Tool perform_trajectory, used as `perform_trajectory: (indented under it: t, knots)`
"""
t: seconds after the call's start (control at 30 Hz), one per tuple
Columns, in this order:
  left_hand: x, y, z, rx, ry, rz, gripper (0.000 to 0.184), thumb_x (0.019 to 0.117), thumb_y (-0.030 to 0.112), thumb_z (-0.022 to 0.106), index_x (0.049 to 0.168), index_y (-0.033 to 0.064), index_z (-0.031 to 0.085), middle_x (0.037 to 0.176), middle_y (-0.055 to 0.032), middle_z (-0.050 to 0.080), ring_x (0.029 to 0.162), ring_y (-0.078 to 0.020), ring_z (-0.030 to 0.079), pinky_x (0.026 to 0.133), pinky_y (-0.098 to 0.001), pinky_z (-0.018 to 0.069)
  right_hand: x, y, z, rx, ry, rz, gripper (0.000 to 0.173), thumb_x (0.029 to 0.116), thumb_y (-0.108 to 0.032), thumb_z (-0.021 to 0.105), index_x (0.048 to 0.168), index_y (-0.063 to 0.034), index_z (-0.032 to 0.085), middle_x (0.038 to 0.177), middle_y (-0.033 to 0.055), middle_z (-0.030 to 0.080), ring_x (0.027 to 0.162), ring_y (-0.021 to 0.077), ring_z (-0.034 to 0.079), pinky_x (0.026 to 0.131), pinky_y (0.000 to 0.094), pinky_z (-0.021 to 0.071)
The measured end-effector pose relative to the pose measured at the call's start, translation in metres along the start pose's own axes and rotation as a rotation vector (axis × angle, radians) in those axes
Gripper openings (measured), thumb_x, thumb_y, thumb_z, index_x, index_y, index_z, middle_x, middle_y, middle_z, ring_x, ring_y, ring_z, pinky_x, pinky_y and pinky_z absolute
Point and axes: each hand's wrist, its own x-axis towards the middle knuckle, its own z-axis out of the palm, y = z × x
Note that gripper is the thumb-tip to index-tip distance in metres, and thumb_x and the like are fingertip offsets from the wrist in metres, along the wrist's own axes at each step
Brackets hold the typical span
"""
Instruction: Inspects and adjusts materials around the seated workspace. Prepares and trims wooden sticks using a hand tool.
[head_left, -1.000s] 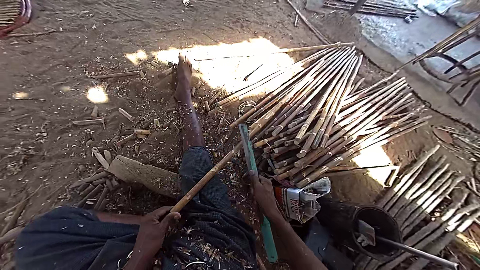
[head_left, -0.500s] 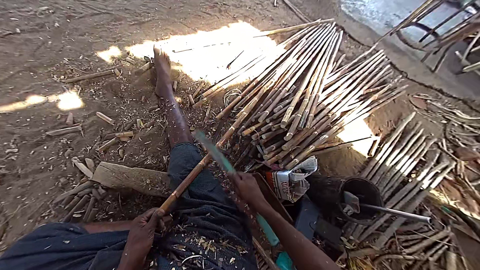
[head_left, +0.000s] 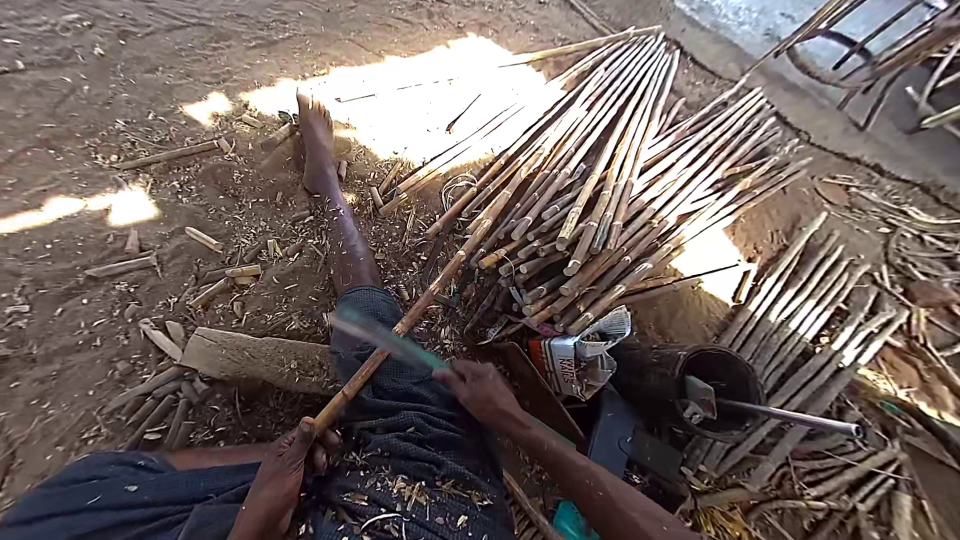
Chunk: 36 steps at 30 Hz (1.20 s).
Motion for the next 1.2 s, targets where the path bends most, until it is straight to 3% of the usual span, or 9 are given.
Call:
perform_trajectory:
  t: [0.1, 0.23, 0.33, 0.47, 0.6, 0.73, 0.9, 1.03, 1.2]
  knots:
    - [-0.003, -0.003, 0.002, -0.060, -0.011, -0.033, 0.053, 0.1119, 0.031, 0.028, 0.089, 0.0027, 0.067, 0.069, -0.0015, 0.064, 0.055, -0.0073, 0.055, 0.057, -0.0215, 0.0507, 0.009, 0.013, -0.002, 0.193, 0.184, 0.138, 0.065, 0.1024, -0.067, 0.041, 0.090, -0.0076, 0.064, 0.064, 0.0116, 0.055, 0.053, 0.0268, 0.055, 0.050, 0.0473, 0.0472]
    - [-0.003, -0.005, 0.000, -0.140, -0.018, -0.084, 0.058, 0.1122, 0.038, 0.023, 0.089, 0.0036, 0.063, 0.070, -0.0017, 0.064, 0.055, -0.0071, 0.055, 0.056, -0.0219, 0.0512, -0.005, 0.002, 0.010, -0.026, -0.060, -0.019, 0.055, 0.1036, -0.059, 0.046, 0.090, -0.0090, 0.065, 0.073, 0.0092, 0.060, 0.071, 0.0267, 0.063, 0.067, 0.0510, 0.0520]
    - [-0.003, -0.008, 0.001, -0.139, -0.029, -0.064, 0.059, 0.1117, 0.039, 0.022, 0.089, 0.0043, 0.065, 0.070, -0.0011, 0.064, 0.055, -0.0067, 0.055, 0.057, -0.0214, 0.0507, 0.003, 0.012, -0.002, 0.214, 0.113, 0.141, 0.065, 0.1031, -0.065, 0.041, 0.092, -0.0065, 0.065, 0.066, 0.0117, 0.056, 0.055, 0.0263, 0.056, 0.052, 0.0472, 0.0486]
    - [-0.005, -0.010, 0.001, 0.067, 0.021, 0.071, 0.040, 0.1084, 0.023, 0.040, 0.092, 0.0033, 0.070, 0.076, -0.0018, 0.070, 0.060, -0.0064, 0.059, 0.060, -0.0204, 0.0505, -0.009, -0.007, 0.006, -0.093, -0.094, -0.076, 0.055, 0.1041, -0.058, 0.045, 0.092, -0.0083, 0.065, 0.072, 0.0105, 0.061, 0.072, 0.0292, 0.065, 0.067, 0.0531, 0.0523]
    - [-0.003, -0.008, 0.004, 0.310, 0.066, 0.178, 0.026, 0.0987, 0.026, 0.058, 0.084, 0.0100, 0.072, 0.068, 0.0031, 0.065, 0.059, -0.0065, 0.058, 0.060, -0.0219, 0.0492, -0.001, 0.011, -0.009, 0.249, 0.128, 0.138, 0.067, 0.1009, -0.070, 0.040, 0.095, -0.0075, 0.064, 0.066, 0.0123, 0.053, 0.053, 0.0263, 0.053, 0.048, 0.0460, 0.0458]
    - [-0.007, -0.009, 0.002, 0.377, 0.070, 0.215, 0.028, 0.0923, 0.039, 0.066, 0.082, 0.0140, 0.072, 0.063, 0.0069, 0.059, 0.056, -0.0030, 0.054, 0.056, -0.0188, 0.0445, -0.004, -0.003, -0.002, 0.095, 0.006, 0.093, 0.054, 0.1049, -0.056, 0.047, 0.088, -0.0072, 0.064, 0.070, 0.0092, 0.057, 0.064, 0.0250, 0.059, 0.062, 0.0471, 0.0502]
    - [-0.004, -0.009, 0.005, 0.376, 0.072, 0.181, 0.025, 0.0941, 0.033, 0.065, 0.082, 0.0123, 0.072, 0.062, 0.0037, 0.058, 0.054, -0.0063, 0.052, 0.054, -0.0218, 0.0436, 0.002, 0.022, -0.009, 0.238, 0.137, 0.178, 0.068, 0.1014, -0.069, 0.040, 0.089, -0.0065, 0.063, 0.064, 0.0121, 0.054, 0.052, 0.0266, 0.053, 0.048, 0.0468, 0.0462]
    - [0.004, -0.002, 0.008, 0.383, 0.070, 0.189, 0.024, 0.0949, 0.030, 0.065, 0.082, 0.0110, 0.072, 0.061, 0.0036, 0.058, 0.053, -0.0069, 0.052, 0.055, -0.0225, 0.0442, -0.020, -0.007, 0.004, -0.080, -0.171, -0.058, 0.057, 0.1031, -0.061, 0.044, 0.089, -0.0086, 0.064, 0.074, 0.0100, 0.060, 0.074, 0.0291, 0.064, 0.069, 0.0541, 0.0520]
    - [0.028, 0.009, 0.033, 0.539, -0.030, 0.124, 0.029, 0.0983, 0.040, 0.065, 0.088, 0.0139, 0.072, 0.066, 0.0029, 0.059, 0.059, -0.0113, 0.055, 0.060, -0.0340, 0.0480, 0.008, 0.018, -0.013, 0.274, 0.163, 0.199, 0.064, 0.1033, -0.064, 0.042, 0.094, -0.0061, 0.065, 0.063, 0.0107, 0.056, 0.049, 0.0237, 0.053, 0.048, 0.0440, 0.0484]
